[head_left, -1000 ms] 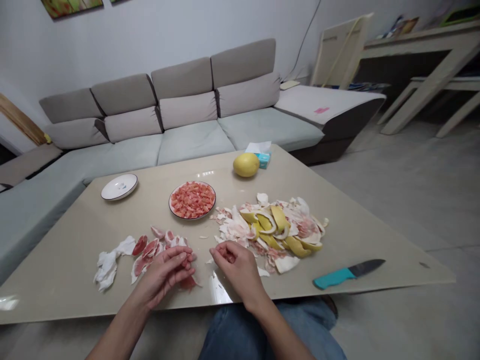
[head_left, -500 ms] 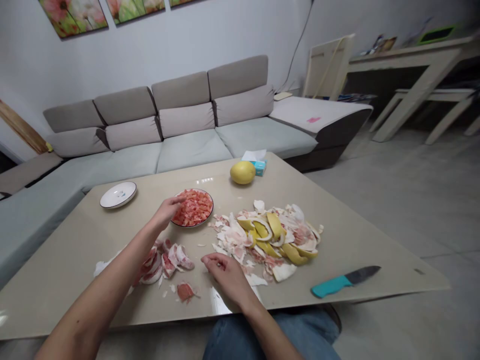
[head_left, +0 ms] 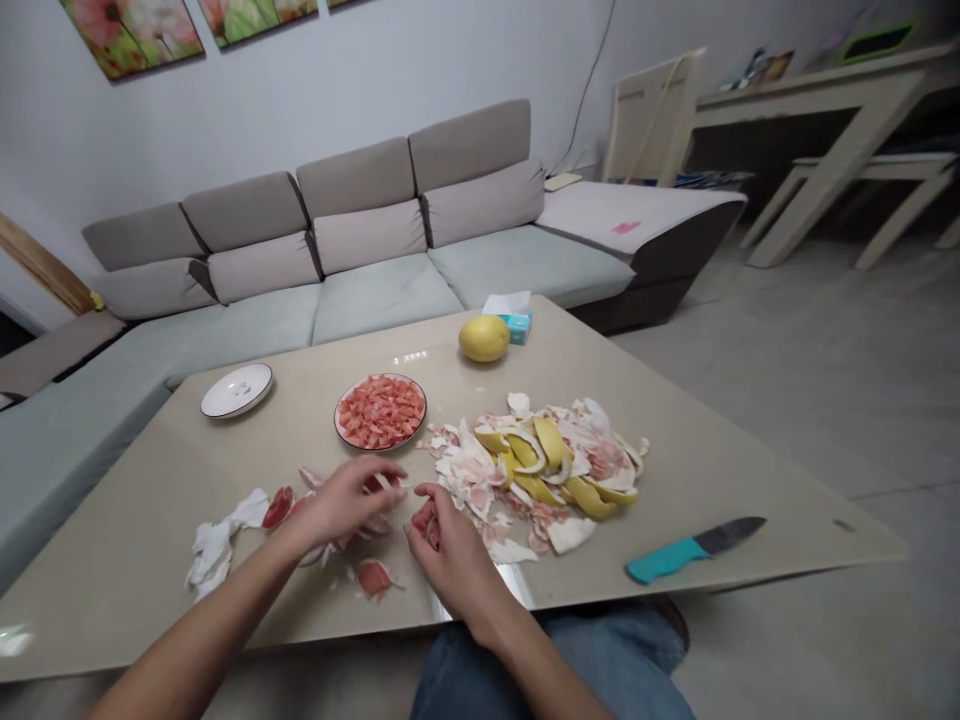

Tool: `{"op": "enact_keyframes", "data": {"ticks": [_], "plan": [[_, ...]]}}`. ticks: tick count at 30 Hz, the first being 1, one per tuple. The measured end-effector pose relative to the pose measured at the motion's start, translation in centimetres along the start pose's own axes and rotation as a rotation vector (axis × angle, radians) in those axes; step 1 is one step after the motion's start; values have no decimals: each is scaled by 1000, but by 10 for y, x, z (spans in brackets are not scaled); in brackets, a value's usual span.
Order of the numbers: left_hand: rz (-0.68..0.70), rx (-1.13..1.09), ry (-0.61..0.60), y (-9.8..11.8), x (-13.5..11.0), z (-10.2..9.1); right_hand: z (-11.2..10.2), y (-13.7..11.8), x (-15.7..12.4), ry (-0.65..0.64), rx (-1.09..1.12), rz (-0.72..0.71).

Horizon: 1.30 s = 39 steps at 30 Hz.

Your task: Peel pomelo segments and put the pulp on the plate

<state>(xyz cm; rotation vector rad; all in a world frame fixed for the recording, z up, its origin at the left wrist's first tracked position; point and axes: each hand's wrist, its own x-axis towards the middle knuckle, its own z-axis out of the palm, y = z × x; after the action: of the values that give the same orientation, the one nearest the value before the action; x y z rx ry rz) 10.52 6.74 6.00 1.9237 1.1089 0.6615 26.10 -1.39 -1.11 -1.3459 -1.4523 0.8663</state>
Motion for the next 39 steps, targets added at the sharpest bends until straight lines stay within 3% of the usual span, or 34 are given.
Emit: {"op": "enact_keyframes", "data": {"ticks": [2,6,14,19,30,33,39], "plan": [[-23,-24,-45,6,-21,14,0,0,-3,-37,-70,-40],[-167,-271,25,3,-41,30,1,-5,-7,-67,-113,-81],[-405,-917,106,-16,-62,24,-4,-23,-6,14,139,-20],[-442,-1050,186,-8,-67,28,-5,-24,-8,95,98,-174],[-451,-1096,225,-3,-71,40,-7,-24,-9,101,82,-245],[-370,-1040,242,-5,-69,42,-8,-25,-8,113,82,-229],[-161,-704,356,-9,-71,41,-9,-27,-9,100,150,-179]]}}
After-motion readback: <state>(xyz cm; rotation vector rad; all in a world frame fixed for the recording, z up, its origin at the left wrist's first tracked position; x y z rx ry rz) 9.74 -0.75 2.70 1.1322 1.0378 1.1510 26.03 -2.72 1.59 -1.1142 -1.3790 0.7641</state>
